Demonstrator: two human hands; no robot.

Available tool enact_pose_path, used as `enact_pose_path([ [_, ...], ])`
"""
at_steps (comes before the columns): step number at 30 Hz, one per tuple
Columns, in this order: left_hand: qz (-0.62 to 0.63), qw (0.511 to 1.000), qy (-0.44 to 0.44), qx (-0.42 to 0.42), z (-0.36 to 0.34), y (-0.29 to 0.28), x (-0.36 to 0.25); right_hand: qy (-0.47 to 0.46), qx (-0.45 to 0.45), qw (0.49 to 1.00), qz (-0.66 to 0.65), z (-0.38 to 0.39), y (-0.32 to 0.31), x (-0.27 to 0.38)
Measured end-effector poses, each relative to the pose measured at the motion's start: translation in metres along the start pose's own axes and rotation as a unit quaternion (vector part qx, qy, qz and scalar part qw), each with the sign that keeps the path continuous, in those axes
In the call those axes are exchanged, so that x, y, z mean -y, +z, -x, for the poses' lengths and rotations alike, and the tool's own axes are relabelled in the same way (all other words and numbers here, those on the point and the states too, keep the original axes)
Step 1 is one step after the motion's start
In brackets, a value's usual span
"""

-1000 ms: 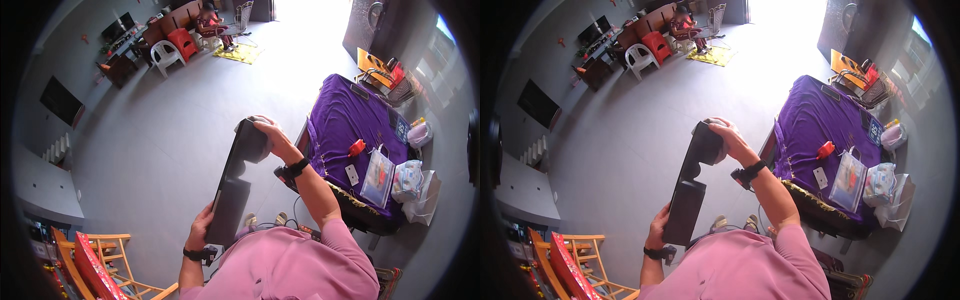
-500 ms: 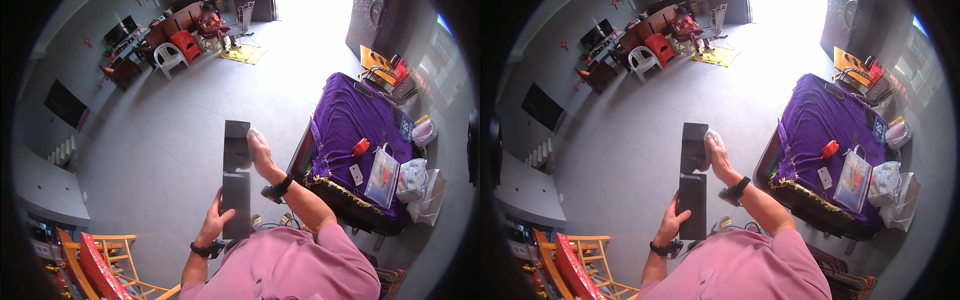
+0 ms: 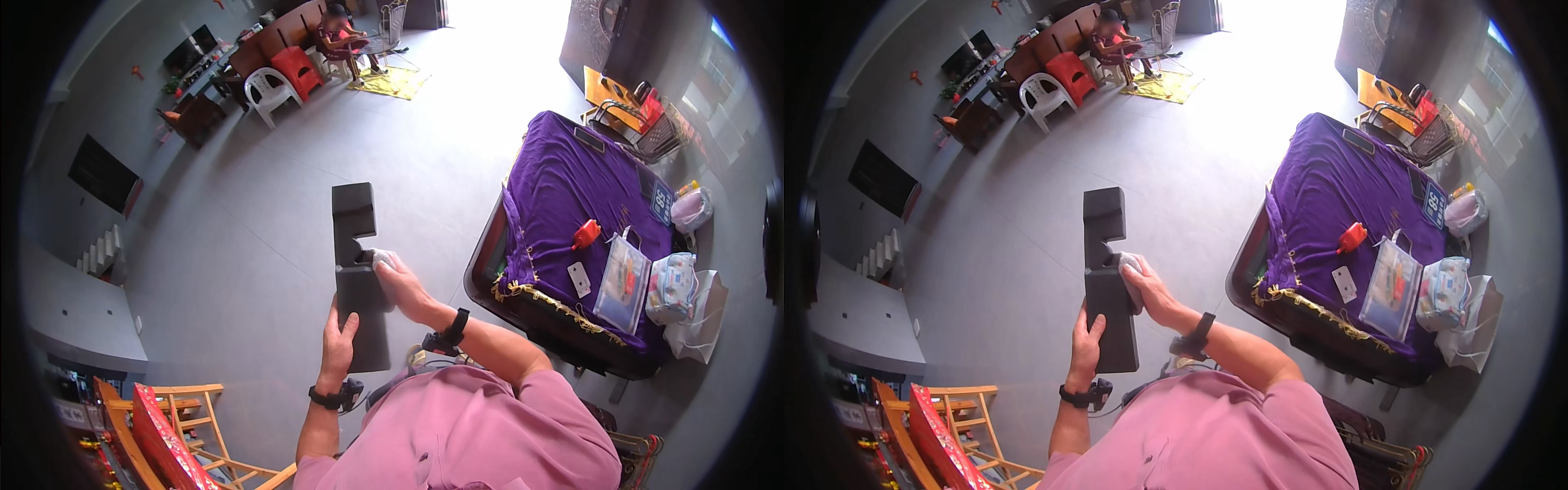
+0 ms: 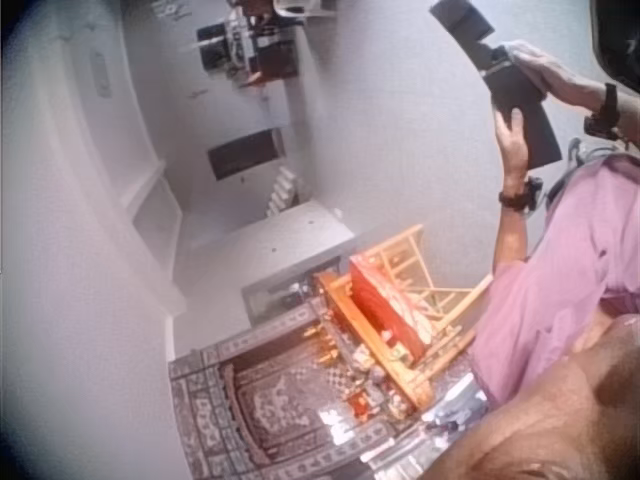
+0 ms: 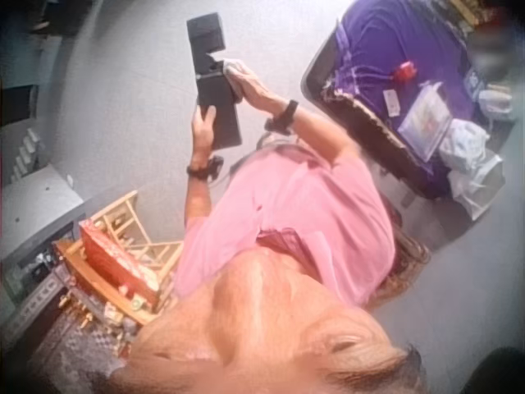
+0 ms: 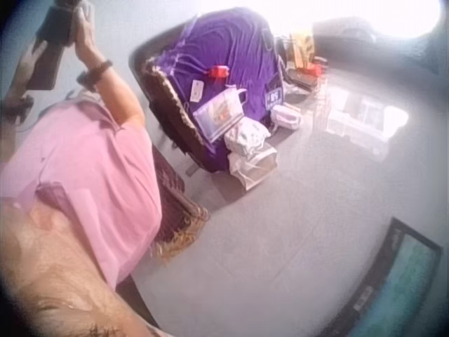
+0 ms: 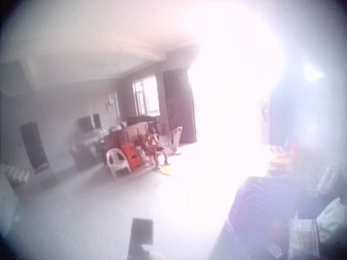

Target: The person wipes down the surface of a wooden table and its edges with a cloth, then picks up and wipes a black plastic component by hand.

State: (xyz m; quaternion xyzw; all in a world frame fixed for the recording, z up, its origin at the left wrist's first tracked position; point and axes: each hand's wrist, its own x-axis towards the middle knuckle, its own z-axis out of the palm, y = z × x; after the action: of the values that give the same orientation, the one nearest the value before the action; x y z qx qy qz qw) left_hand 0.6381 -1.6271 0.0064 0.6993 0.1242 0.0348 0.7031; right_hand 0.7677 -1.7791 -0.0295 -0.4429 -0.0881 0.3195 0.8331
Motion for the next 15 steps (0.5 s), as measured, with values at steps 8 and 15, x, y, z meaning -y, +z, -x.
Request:
enact_pose_path([
  [8,-0.169,0.973,0.06,-0.147,-0.018,0.002,0.008,0.112,0.122,0.983,-0.081,0.021,-0.001,-0.042],
  [15,-0.166,0.967,0.051,-0.186,-0.025,-0.017,0.0,0.188,0.166,0.967,-0.035,0.024,-0.008,-0.04],
])
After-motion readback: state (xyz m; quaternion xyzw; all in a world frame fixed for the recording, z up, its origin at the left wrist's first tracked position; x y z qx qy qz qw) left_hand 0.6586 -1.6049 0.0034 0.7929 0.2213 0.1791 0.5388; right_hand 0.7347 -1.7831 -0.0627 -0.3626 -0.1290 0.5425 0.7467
